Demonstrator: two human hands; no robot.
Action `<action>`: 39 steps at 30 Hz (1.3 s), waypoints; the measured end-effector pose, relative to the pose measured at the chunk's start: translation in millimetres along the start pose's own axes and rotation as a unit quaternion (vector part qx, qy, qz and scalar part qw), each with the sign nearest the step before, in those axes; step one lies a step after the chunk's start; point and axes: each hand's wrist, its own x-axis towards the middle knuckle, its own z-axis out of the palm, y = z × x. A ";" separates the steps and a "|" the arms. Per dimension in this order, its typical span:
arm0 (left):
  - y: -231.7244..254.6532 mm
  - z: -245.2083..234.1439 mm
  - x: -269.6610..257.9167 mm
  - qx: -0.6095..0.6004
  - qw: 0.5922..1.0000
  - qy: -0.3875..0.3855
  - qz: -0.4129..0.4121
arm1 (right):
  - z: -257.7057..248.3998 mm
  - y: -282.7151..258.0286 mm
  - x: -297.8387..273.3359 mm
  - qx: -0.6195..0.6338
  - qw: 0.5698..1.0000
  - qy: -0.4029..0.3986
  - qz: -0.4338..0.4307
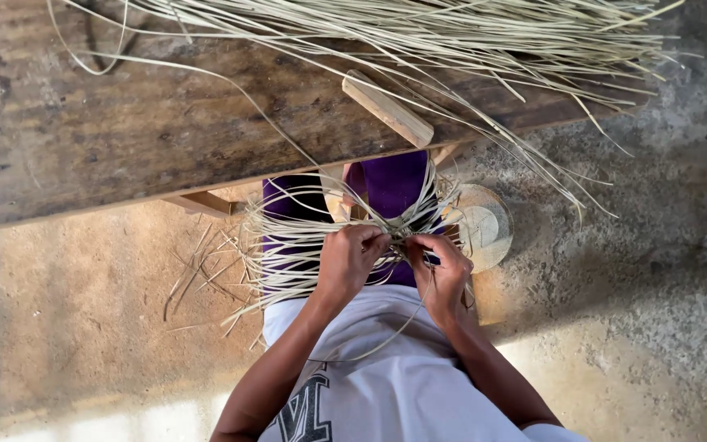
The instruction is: Weaving thin straw strands together to create a circular base for a hat or basket
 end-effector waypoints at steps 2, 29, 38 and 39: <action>7.7 0.2 0.4 -0.019 1.000 0.003 -0.005 | -2.5 19.9 -8.1 0.031 0.998 0.003 0.050; 13.0 14.1 -23.6 0.097 0.979 0.124 0.132 | -21.6 11.2 39.5 -0.198 0.911 -0.214 -0.293; 13.6 14.5 -24.3 -0.103 0.991 0.086 -0.022 | -19.1 14.8 4.5 -0.224 0.904 -0.156 -0.329; 14.0 14.0 -24.1 -0.165 0.981 0.078 -0.059 | -15.6 24.1 -3.5 -0.219 0.905 -0.142 -0.336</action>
